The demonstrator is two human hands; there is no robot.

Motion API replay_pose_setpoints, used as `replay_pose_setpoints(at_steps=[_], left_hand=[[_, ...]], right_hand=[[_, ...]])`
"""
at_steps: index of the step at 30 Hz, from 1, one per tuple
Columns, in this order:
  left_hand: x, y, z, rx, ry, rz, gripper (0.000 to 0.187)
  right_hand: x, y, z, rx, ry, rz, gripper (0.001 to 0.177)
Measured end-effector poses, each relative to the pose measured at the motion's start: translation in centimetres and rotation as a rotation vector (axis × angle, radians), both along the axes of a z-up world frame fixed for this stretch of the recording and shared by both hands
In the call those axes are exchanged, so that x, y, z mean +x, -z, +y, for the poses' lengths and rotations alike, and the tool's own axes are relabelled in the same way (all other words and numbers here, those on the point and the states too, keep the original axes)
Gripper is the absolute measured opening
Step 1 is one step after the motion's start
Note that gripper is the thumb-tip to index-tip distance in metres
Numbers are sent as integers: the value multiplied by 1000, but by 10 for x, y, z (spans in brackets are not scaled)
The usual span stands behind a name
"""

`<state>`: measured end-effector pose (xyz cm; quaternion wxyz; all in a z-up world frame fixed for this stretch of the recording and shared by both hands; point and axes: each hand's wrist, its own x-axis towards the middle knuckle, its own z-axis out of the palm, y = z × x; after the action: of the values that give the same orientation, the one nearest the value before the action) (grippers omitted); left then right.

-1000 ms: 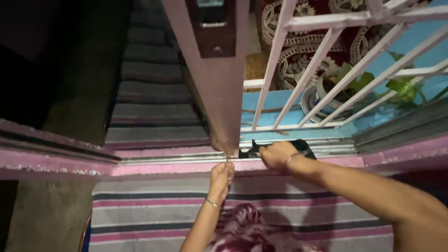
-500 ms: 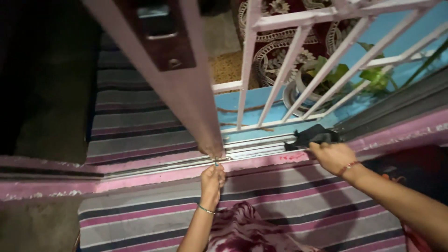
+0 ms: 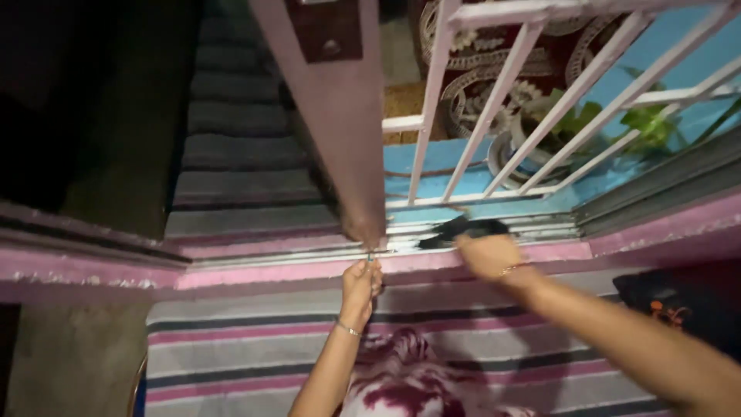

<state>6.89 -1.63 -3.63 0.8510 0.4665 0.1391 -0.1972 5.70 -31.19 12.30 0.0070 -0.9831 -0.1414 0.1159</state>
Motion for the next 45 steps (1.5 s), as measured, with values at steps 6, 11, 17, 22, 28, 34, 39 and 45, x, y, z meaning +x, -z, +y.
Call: replay_pose_setpoints(at_steps=[6,11,17,22,28,34,39,45], left_hand=[[-4,2,-2,30,70,23,24],[-1,-12,-4,35,61,8,28],[2,-9,-3,34,67,-16,27],[2,-11,-4,67,68,0,28],[-1,-10,0,60,88,-34,27],[0,-7,-2,37,100,-9,26],[-1,-14,-3,14,112,-63,29],[1,-17,-6,35,82,-37,28]], right_hand=[[-45,-17,-117,-274,308,92,26],[-29,-12,-95,-109,171,72,25],[20,43,58,43,-32,-37,17],[12,-2,3,-79,30,104,17],[-40,-38,-119,-330,387,151,24],[-57,-24,-130,-337,405,113,26],[-53,-11,-154,-331,298,47,29],[-18,-11,-89,-258,77,8,23]])
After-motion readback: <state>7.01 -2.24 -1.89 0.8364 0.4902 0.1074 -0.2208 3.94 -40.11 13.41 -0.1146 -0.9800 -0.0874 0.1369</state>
